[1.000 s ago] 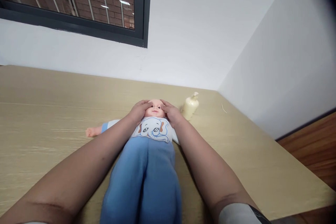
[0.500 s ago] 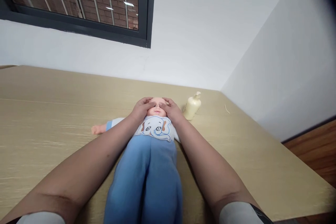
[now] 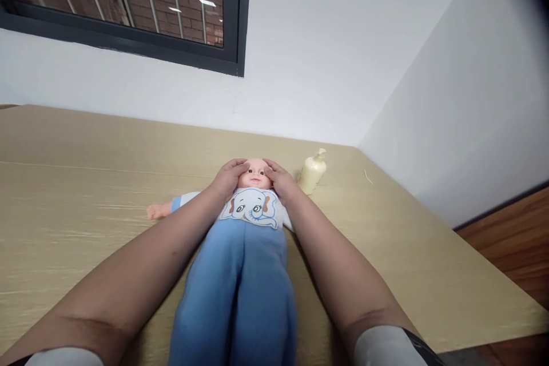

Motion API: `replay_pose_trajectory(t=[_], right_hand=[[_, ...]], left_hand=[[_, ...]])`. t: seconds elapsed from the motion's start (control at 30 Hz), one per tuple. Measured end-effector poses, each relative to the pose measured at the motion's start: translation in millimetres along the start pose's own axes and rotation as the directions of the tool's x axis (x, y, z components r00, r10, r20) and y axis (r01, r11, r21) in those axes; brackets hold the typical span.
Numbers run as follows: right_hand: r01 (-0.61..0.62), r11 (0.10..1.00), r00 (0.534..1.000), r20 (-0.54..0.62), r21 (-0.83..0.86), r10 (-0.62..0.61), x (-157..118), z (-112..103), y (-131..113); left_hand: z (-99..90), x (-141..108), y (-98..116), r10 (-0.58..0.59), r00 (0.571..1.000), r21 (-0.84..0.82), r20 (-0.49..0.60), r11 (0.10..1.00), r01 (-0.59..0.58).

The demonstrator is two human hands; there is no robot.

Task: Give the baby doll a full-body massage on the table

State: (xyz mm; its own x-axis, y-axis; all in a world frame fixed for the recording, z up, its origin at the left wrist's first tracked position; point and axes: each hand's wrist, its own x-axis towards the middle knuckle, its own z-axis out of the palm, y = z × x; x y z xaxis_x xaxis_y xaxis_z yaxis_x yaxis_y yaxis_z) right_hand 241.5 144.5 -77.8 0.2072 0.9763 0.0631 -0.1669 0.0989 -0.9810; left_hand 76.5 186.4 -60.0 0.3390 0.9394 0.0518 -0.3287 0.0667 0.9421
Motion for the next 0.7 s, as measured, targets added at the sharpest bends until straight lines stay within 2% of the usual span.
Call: replay_pose_trajectory(t=[0.13, 0.2, 0.43, 0.57, 0.7], right_hand=[[-0.087, 0.989, 0.996, 0.027, 0.117, 0.084, -6, 2, -7], [-0.091, 0.988, 0.996, 0.029, 0.127, 0.088, -8, 3, -9], [0.059, 0.991, 0.998, -0.01, -0.12, -0.061, -4, 1, -4], [0.073, 0.978, 0.997, -0.019, -0.196, -0.078, -1, -1, -2], [0.066, 0.979, 0.998, -0.01, -0.193, -0.069, 2, -2, 2]], left_hand=[[-2.0, 3, -2, -0.021, 0.999, -0.056, 0.033, 0.998, 0.023], [-2.2, 3, -1, -0.024, 0.998, -0.065, 0.05, 0.997, 0.027], [0.7, -3, 4, 0.016, 0.999, 0.015, 0.045, 1.0, -0.017], [2.2, -4, 6, 0.016, 1.0, 0.064, 0.023, 0.998, -0.018], [2.5, -3, 5, 0.007, 1.0, 0.077, 0.014, 0.997, -0.008]])
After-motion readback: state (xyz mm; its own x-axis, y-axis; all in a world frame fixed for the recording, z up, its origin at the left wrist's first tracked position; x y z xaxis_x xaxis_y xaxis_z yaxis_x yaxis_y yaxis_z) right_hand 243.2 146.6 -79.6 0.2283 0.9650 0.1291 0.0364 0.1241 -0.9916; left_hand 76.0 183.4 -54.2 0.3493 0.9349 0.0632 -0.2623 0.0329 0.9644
